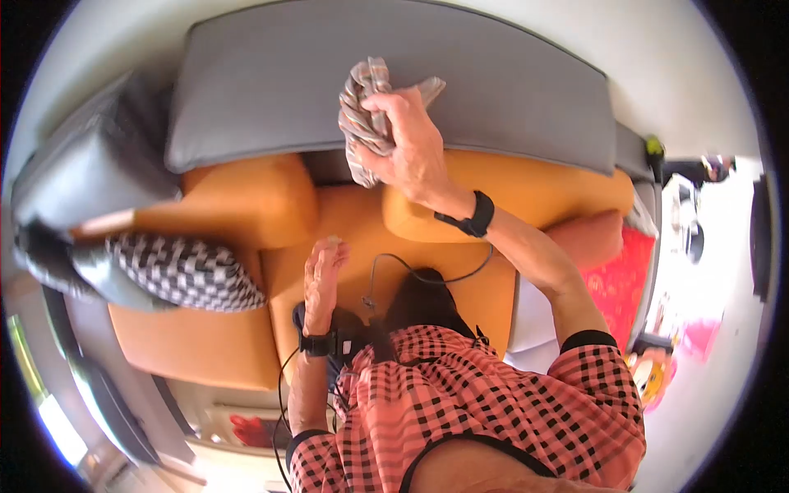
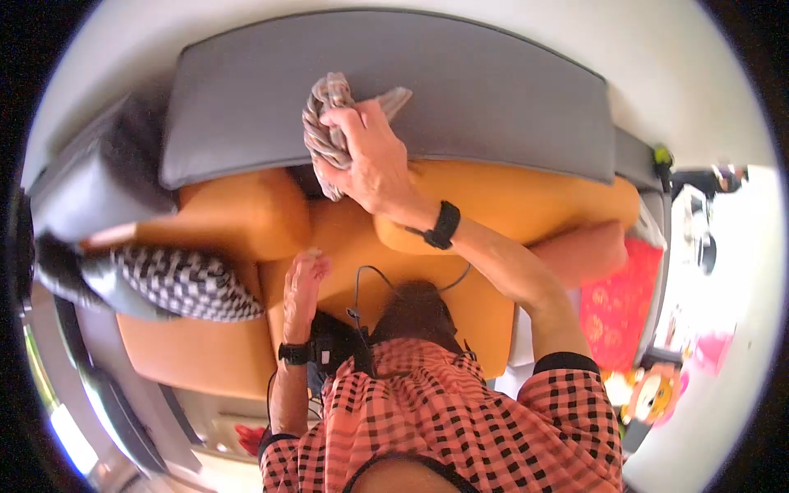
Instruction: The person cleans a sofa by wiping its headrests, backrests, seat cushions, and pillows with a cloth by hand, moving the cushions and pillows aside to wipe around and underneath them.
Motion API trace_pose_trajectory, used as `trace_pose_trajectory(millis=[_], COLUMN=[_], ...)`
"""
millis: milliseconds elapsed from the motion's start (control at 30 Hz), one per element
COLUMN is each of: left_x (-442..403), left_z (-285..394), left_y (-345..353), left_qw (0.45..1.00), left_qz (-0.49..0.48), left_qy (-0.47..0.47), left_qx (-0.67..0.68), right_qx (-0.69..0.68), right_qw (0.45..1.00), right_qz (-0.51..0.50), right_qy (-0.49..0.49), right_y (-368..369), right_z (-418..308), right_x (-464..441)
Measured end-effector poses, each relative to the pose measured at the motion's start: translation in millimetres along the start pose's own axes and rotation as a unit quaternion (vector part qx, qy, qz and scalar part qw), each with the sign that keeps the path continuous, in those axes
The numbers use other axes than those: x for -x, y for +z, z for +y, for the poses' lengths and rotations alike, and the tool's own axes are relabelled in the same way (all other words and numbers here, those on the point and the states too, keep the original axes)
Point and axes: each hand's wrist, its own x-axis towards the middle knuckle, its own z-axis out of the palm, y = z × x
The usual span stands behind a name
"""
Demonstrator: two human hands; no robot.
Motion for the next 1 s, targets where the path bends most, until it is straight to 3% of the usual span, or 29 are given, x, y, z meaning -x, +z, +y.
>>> trace_pose_trajectory(millis=[67, 200, 300, 333, 367, 400, 533, 667, 733, 800, 933, 1000], left_x=[9, 29, 37, 35, 33, 29, 16, -25, -42, -46, -57, -57], left_z=[12, 46, 57, 63, 71, 76, 135, 145, 130, 129, 101, 97], left_y=[-18, -56, -79, -90, -106, -120, -190, -246, -259, -260, -314, -333], left_qw=[0.998, 0.982, 0.930, 0.907, 0.854, 0.753, 0.614, 0.678, 0.640, 0.679, 0.656, 0.690], left_qz=[0.042, 0.138, 0.217, 0.246, 0.299, 0.368, 0.525, 0.582, 0.563, 0.549, 0.528, 0.503], left_qy=[0.042, 0.110, 0.242, 0.274, 0.291, 0.394, 0.332, 0.074, 0.081, 0.068, 0.141, 0.157], left_qx=[0.026, -0.069, -0.171, -0.203, -0.310, -0.376, -0.487, -0.443, -0.517, -0.483, -0.521, -0.497], right_qx=[0.024, 0.059, 0.021, 0.009, -0.005, -0.018, 0.130, 0.154, 0.151, 0.141, 0.124, 0.117], right_qw=[0.999, 0.994, 0.990, 0.991, 0.990, 0.986, 0.972, 0.972, 0.974, 0.975, 0.976, 0.978], right_qz=[-0.023, -0.033, -0.125, -0.082, -0.038, 0.006, -0.041, -0.064, -0.077, -0.046, -0.010, -0.031], right_qy=[-0.043, -0.089, -0.066, -0.101, -0.134, -0.165, -0.194, -0.166, -0.150, -0.168, -0.179, -0.171], right_y=[41, 121, 148, 157, 165, 171, 188, 206, 200, 200, 210, 213], right_z=[-24, -66, -87, -96, -106, -114, -119, -99, -105, -105, -92, -89], right_x=[-21, -65, -105, -121, -136, -147, -155, -139, -143, -140, -140, -142])
